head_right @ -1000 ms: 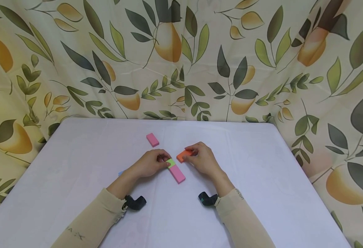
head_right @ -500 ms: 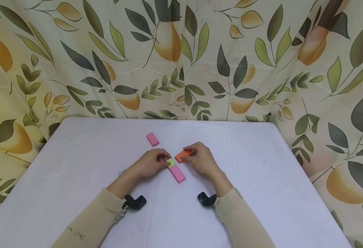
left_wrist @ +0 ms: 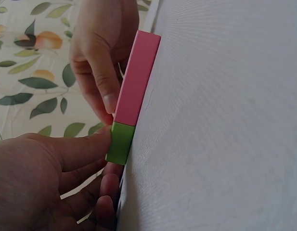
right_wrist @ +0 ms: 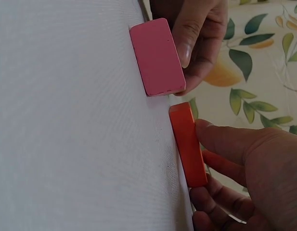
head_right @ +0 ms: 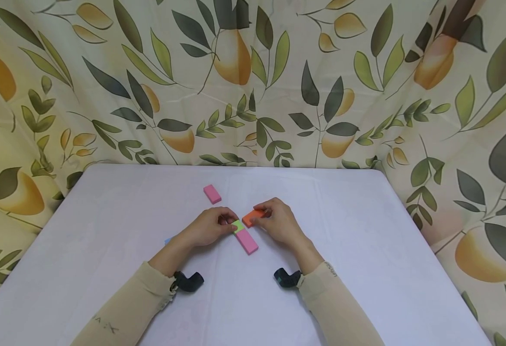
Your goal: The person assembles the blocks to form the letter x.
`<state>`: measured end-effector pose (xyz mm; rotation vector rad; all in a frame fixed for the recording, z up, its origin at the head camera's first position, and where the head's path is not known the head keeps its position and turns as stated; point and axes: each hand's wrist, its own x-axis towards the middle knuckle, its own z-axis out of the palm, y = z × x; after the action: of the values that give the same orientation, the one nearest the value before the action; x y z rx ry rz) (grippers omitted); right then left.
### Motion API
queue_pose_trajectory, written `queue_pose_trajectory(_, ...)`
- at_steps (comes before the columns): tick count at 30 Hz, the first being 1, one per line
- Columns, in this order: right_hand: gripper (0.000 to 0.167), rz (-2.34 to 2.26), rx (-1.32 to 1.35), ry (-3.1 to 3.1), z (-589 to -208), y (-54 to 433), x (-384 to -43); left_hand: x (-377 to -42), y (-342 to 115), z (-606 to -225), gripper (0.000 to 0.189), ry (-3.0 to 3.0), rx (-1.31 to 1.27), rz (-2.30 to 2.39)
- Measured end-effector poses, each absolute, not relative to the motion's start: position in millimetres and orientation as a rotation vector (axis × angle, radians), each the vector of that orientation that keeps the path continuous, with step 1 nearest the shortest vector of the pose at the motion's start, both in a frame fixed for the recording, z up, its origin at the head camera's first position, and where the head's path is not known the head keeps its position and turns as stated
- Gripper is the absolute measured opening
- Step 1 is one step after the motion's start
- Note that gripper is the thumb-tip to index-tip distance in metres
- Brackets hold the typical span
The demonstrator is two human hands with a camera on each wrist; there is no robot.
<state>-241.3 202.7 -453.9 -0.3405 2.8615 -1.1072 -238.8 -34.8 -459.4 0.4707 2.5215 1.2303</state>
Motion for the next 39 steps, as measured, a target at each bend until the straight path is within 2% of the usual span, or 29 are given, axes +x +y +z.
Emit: queue_pose_trajectory(39, 0.036, -1.118, -0.350, 2.845, -451.3, 196.0, -237.2, -239.1, -32.3, -458.8, 0.019, 2.530, 0.454, 1.210)
